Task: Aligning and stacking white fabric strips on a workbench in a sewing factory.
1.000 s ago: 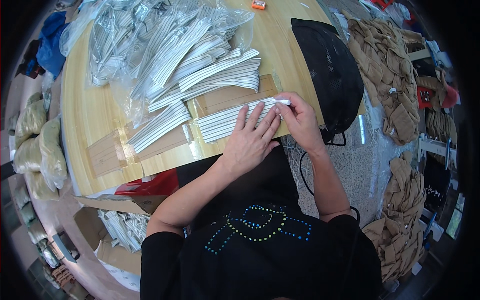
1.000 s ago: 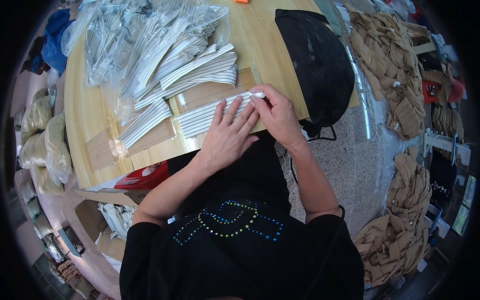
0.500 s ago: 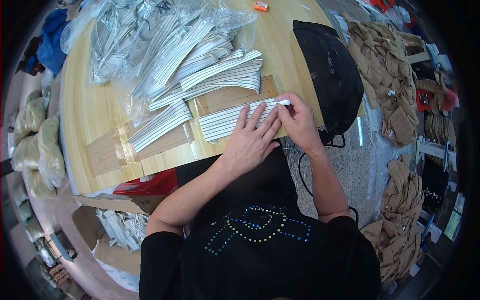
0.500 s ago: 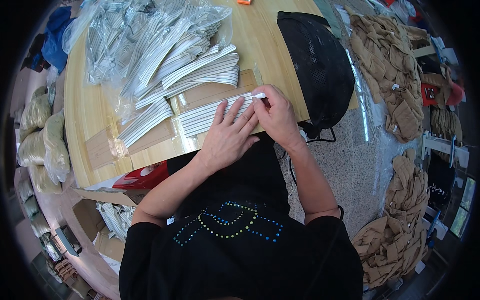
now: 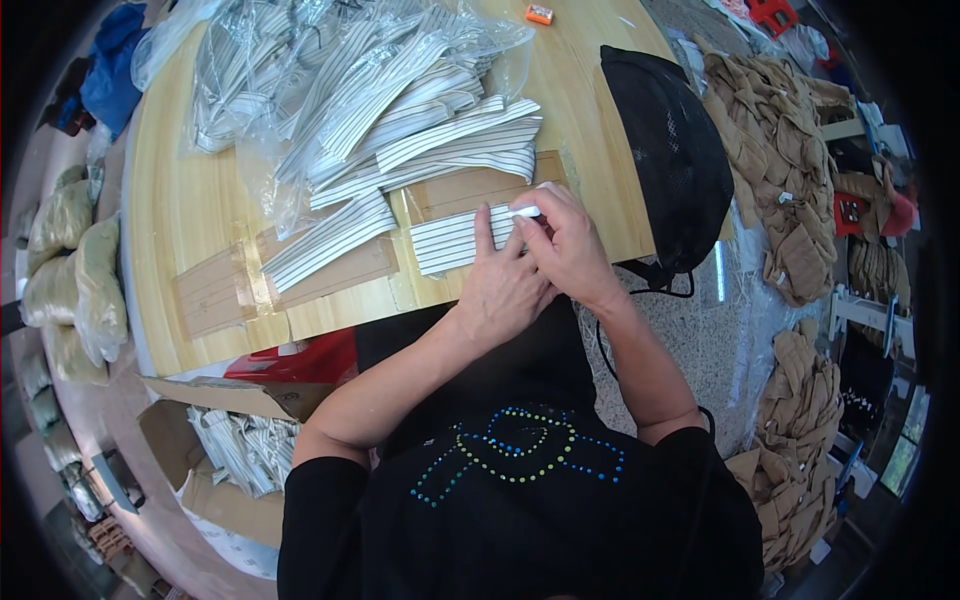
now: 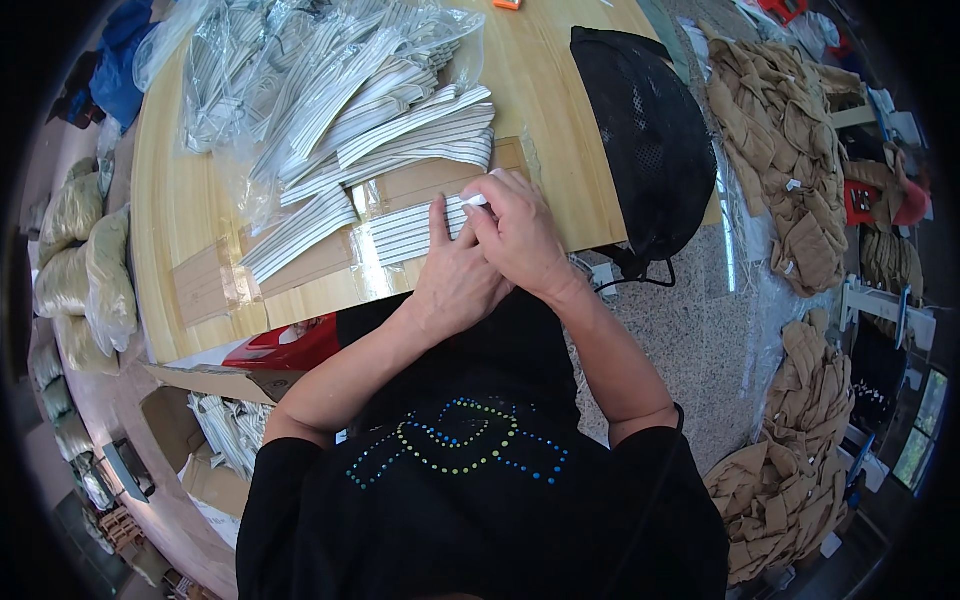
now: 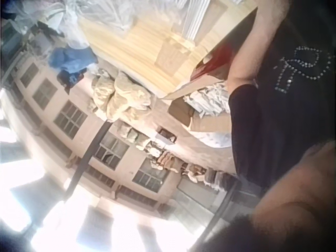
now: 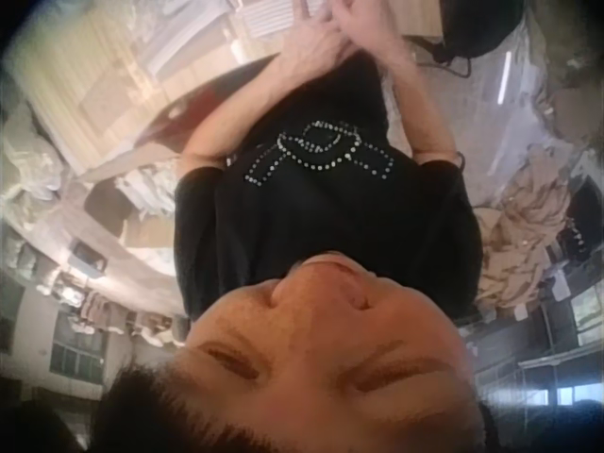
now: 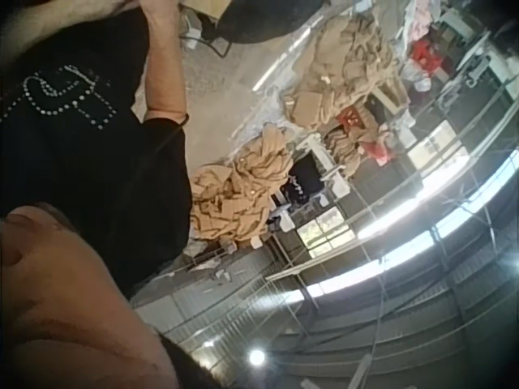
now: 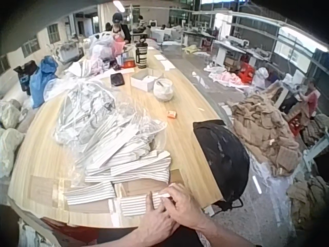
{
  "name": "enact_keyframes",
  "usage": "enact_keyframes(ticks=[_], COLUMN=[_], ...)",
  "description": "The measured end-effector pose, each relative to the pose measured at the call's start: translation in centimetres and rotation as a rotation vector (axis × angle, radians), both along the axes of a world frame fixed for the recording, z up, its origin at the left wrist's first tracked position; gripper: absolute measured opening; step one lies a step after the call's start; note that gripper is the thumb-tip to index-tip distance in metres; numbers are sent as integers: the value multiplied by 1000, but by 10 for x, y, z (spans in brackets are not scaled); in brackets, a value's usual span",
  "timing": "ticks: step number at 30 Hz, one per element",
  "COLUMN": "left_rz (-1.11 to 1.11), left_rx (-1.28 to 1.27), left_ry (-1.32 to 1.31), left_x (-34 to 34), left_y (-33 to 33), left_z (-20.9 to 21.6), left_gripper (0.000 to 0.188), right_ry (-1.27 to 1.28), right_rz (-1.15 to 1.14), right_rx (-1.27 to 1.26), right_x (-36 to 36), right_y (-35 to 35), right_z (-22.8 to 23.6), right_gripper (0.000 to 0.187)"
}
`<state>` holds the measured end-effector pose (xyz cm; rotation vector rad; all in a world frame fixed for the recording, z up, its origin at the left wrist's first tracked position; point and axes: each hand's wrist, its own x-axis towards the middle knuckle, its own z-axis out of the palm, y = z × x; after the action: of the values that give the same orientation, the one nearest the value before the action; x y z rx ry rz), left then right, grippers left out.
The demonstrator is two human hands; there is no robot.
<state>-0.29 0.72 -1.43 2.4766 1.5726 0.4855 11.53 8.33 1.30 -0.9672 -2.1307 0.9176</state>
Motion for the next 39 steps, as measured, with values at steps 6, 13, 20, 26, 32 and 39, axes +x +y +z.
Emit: enact_keyframes(ticks=[6,13,20,26,32,39], left_rz=[29,24,103,74,218,460], left_rx=[62,39,236,157,503,332], left_ry=[3,-258,-69,-158,-156,-19], left_x=[0,4,3,-13,-76,-152], left_y=[1,7,2,8,-7,-11], left_z=[-2,-17,-6,14,67,15], left_gripper=[46,51,49,25,20,26], right_ry=[-103,-25,-238,131,94,576], right_rz=[-79,93,23,-291,-262,-64], right_rx=[-10,88,124,344,322,104], right_x=[-11,-40,-42,-21,-17,-22], right_y=[-4,-8,-2,48,61,16], right_z=[-1,3,9,13,12,83], right_gripper=[10,10,13,27,28,27])
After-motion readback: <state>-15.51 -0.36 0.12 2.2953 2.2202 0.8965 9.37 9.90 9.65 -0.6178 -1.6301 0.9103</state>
